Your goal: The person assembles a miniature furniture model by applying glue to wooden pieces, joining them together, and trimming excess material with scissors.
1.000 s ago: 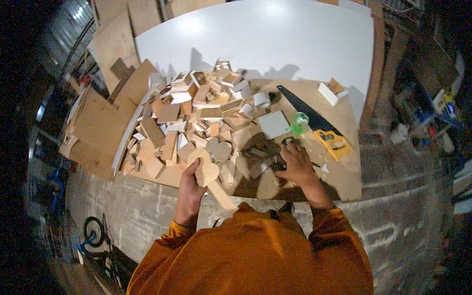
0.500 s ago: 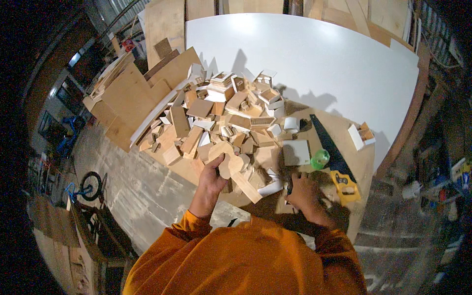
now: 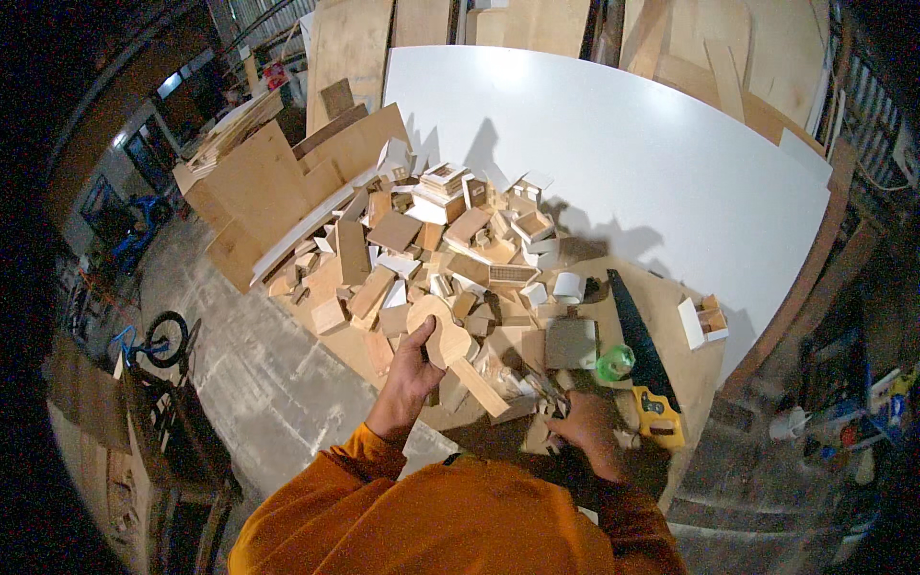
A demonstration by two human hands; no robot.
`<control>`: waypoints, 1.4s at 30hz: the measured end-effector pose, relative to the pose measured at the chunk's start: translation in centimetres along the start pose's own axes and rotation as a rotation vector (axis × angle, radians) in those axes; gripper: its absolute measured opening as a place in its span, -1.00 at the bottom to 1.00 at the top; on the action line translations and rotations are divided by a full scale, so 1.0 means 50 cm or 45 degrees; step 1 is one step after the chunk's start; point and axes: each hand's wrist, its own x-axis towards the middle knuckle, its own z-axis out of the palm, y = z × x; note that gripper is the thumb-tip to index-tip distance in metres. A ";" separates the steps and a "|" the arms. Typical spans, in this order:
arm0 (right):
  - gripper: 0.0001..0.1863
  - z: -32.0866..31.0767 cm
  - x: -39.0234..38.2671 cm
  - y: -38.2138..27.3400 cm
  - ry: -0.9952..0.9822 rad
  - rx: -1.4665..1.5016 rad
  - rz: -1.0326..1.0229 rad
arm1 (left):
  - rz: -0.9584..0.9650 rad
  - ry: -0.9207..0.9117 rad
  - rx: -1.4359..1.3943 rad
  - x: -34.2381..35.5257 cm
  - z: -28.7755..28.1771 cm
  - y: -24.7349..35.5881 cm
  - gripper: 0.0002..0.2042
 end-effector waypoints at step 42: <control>-0.35 -0.141 -0.116 -0.341 0.772 0.347 -0.479 | -0.568 -0.668 0.317 -0.065 0.116 0.108 -0.67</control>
